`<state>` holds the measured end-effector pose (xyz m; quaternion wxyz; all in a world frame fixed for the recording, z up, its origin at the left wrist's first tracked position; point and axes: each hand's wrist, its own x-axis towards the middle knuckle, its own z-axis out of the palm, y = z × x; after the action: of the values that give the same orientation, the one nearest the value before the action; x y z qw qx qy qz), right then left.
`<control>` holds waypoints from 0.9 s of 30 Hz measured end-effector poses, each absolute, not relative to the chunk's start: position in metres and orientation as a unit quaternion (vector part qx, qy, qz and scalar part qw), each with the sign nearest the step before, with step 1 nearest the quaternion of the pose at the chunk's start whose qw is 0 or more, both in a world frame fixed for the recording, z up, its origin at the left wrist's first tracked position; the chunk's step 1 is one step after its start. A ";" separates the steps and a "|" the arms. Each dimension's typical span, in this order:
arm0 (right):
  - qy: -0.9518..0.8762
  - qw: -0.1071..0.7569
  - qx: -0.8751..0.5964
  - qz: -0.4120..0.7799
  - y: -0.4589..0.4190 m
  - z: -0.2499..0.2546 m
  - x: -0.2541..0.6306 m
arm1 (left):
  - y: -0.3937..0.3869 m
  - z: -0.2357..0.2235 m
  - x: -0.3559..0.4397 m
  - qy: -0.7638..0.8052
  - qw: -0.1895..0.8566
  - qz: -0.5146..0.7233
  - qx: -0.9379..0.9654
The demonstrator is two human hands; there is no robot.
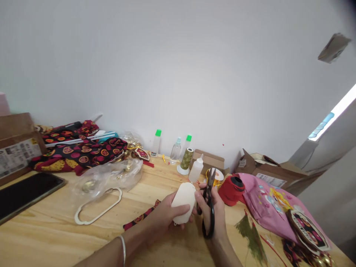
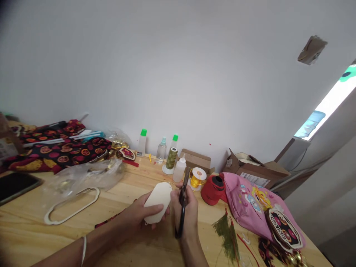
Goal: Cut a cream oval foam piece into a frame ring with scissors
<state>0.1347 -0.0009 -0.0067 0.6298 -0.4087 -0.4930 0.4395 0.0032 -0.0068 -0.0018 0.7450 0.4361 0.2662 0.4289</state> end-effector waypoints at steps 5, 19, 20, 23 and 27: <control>-0.557 0.607 -0.500 0.266 0.005 -0.008 0.146 | -0.005 -0.001 0.003 0.277 0.738 0.442 0.429; -0.739 0.341 -0.581 -0.007 -0.002 -0.010 0.145 | 0.004 0.002 0.001 0.411 0.616 0.509 0.439; -0.734 0.332 -0.592 -0.021 -0.002 -0.009 0.146 | 0.003 0.002 0.000 0.412 0.619 0.502 0.441; -0.733 0.315 -0.601 -0.039 -0.003 -0.006 0.146 | 0.003 0.001 -0.002 0.417 0.624 0.487 0.446; -0.740 0.312 -0.594 -0.043 -0.005 -0.005 0.143 | 0.004 0.002 -0.004 0.416 0.622 0.482 0.456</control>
<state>0.1430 -0.0048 -0.0053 0.3120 -0.5939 -0.7403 -0.0429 -0.0036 0.0038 0.0017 0.6217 0.4565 0.4156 0.4820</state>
